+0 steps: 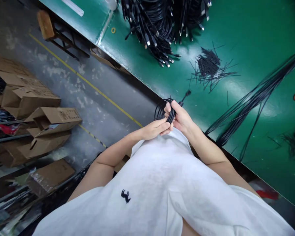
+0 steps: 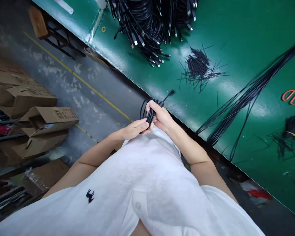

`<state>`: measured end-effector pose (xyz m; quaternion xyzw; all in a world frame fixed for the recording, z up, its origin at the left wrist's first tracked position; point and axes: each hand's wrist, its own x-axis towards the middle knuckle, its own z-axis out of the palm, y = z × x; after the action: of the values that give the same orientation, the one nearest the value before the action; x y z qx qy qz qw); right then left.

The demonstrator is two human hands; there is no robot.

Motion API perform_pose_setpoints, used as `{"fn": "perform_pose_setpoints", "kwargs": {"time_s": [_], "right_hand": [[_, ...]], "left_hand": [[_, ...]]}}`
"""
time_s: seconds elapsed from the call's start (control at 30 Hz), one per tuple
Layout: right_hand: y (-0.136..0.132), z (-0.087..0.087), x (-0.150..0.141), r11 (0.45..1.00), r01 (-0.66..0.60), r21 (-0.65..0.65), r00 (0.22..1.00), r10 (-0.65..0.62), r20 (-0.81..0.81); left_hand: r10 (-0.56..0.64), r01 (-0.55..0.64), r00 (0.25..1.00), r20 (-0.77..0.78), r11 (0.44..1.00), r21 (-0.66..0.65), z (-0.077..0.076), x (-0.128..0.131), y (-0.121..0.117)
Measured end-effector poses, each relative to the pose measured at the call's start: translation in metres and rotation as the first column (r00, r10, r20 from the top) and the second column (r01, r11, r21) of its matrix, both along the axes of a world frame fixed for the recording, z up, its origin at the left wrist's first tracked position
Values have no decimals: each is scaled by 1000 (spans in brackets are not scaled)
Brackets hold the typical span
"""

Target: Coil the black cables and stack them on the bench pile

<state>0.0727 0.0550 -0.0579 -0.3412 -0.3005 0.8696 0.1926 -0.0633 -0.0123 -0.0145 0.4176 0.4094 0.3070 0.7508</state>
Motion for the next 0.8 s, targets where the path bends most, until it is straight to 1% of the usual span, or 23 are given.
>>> {"fn": "perform_pose_setpoints", "kwargs": {"time_s": [0.03, 0.1, 0.13, 0.17, 0.23, 0.3, 0.37, 0.43, 0.5, 0.53, 0.6, 0.67, 0.73, 0.8], "right_hand": [[2, 7, -6, 1000, 15, 2, 1000, -15, 25], [5, 18, -12, 999, 38, 23, 996, -40, 75], [6, 21, -13, 998, 46, 42, 995, -50, 87], [5, 21, -11, 998, 27, 60, 996, -32, 84], [1, 15, -3, 993, -83, 86, 996, 79, 49], [-7, 1, 11, 977, -189, 99, 981, 184, 56], [-19, -16, 24, 973, -216, 86, 968, 201, 153], [-33, -30, 29, 981, -186, 48, 955, 169, 245], [-46, -37, 24, 986, -163, 21, 956, 152, 250], [-50, -38, 18, 988, -149, 28, 963, 139, 231], [-52, -37, 6, 992, -91, 87, 978, 73, 197], [-49, -35, -3, 985, 14, 169, 983, -45, 180], [-45, -34, -8, 969, 133, 206, 973, -168, 161], [-43, -33, -11, 960, 214, 182, 959, -242, 149]], "left_hand": [[13, -13, 1000, -15, 1000, 16, 1, -2, -3], [86, -84, 994, -67, 996, 39, 2, -5, -10], [137, -132, 985, -104, 990, 50, 2, -6, -14], [192, -185, 972, -137, 981, 59, 1, -7, -18], [318, -314, 935, -156, 948, 52, -3, -9, -25], [438, -442, 888, -141, 897, 9, -7, -14, -28], [494, -503, 857, -149, 864, -29, -9, -19, -28], [462, -475, 867, -188, 879, -32, -9, -21, -25], [394, -407, 889, -233, 913, -8, -8, -19, -23], [360, -370, 896, -261, 929, 14, -8, -17, -22], [293, -292, 906, -304, 955, 50, -10, -12, -23], [244, -242, 924, -294, 969, 45, -15, -10, -26], [249, -253, 940, -235, 967, 11, -23, -12, -30], [329, -338, 928, -178, 941, -22, -33, -15, -33]]}}
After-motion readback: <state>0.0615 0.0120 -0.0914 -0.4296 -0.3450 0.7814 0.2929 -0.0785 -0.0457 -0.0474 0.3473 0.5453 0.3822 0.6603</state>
